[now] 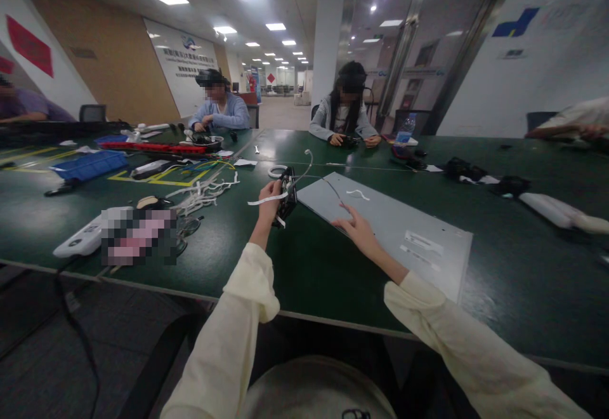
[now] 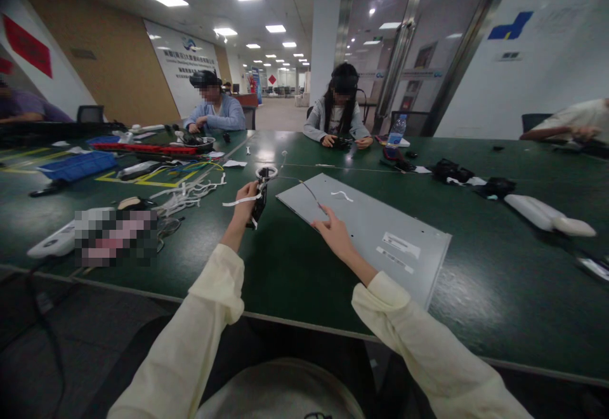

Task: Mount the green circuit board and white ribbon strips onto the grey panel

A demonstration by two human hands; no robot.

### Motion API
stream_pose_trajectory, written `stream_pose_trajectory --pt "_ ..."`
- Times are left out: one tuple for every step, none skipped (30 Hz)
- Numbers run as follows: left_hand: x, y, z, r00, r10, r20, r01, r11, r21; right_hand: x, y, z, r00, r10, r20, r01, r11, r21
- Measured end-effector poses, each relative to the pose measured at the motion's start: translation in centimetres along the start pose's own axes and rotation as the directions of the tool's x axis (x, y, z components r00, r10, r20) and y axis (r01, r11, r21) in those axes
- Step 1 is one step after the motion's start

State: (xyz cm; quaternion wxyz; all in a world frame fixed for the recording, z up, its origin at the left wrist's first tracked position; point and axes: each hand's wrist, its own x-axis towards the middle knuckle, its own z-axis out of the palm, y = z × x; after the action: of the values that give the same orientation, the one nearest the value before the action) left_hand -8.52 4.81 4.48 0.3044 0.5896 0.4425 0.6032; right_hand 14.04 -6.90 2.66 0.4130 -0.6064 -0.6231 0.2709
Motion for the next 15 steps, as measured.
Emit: stream_pose_trajectory --pt "0.0 0.1 0.0 1.0 -0.021 -0.005 0.02 0.999 -0.024 0.0 -0.1 0.1 1.0 0.001 -0.005 -0.001 1.0 0.004" --pt "0.0 0.2 0.1 0.999 -0.041 -0.008 0.041 0.998 -0.05 -0.1 -0.1 0.1 1.0 0.003 -0.009 -0.003 1.0 0.008" --pt "0.0 0.3 0.1 0.998 -0.058 -0.008 0.057 0.996 -0.074 -0.1 -0.1 0.1 1.0 0.006 -0.012 -0.006 1.0 0.01" --pt "0.0 0.4 0.1 0.998 -0.069 -0.009 0.068 0.994 -0.091 -0.1 -0.1 0.1 1.0 0.01 -0.012 -0.01 1.0 0.008" --pt "0.0 0.5 0.1 0.998 -0.069 -0.012 0.068 0.993 -0.094 -0.1 0.0 0.1 1.0 0.012 -0.013 -0.012 1.0 0.001" --pt "0.0 0.6 0.1 0.998 -0.058 -0.016 0.056 0.995 -0.082 -0.1 0.1 0.1 1.0 0.008 -0.014 -0.008 1.0 -0.015" --pt "-0.1 0.6 0.1 0.999 -0.036 -0.022 0.034 0.998 -0.055 -0.1 0.2 0.2 1.0 -0.003 -0.014 0.003 0.999 -0.037" --pt "-0.1 0.7 0.1 1.0 -0.008 -0.024 0.008 1.0 -0.017 -0.1 0.3 0.2 1.0 -0.019 -0.008 0.019 0.998 -0.059" --pt "-0.2 0.7 0.2 1.0 0.019 -0.018 -0.018 0.999 0.028 -0.1 0.4 0.2 0.999 -0.034 -0.002 0.034 0.996 -0.078" --pt "-0.3 0.7 0.3 0.999 0.042 -0.002 -0.042 0.996 0.076 -0.1 0.5 0.3 0.999 -0.045 0.007 0.046 0.995 -0.087" --pt "-0.4 0.8 0.4 0.998 0.059 0.019 -0.061 0.991 0.122 -0.1 0.5 0.4 0.999 -0.051 0.015 0.052 0.995 -0.084" --pt "-0.5 0.8 0.6 0.997 0.069 0.045 -0.075 0.983 0.166 -0.2 0.4 0.5 0.998 -0.055 0.026 0.057 0.996 -0.069" --pt "-0.7 0.9 0.7 0.995 0.074 0.073 -0.088 0.974 0.207 -0.3 0.2 0.6 0.997 -0.06 0.037 0.062 0.997 -0.046" --pt "-0.9 1.0 0.9 0.991 0.081 0.103 -0.105 0.963 0.247 -0.4 0.0 0.7 0.996 -0.069 0.05 0.07 0.997 -0.027" --pt "-1.0 1.1 1.1 0.987 0.09 0.131 -0.125 0.951 0.283 -0.6 -0.2 0.8 0.994 -0.084 0.066 0.085 0.996 -0.018"
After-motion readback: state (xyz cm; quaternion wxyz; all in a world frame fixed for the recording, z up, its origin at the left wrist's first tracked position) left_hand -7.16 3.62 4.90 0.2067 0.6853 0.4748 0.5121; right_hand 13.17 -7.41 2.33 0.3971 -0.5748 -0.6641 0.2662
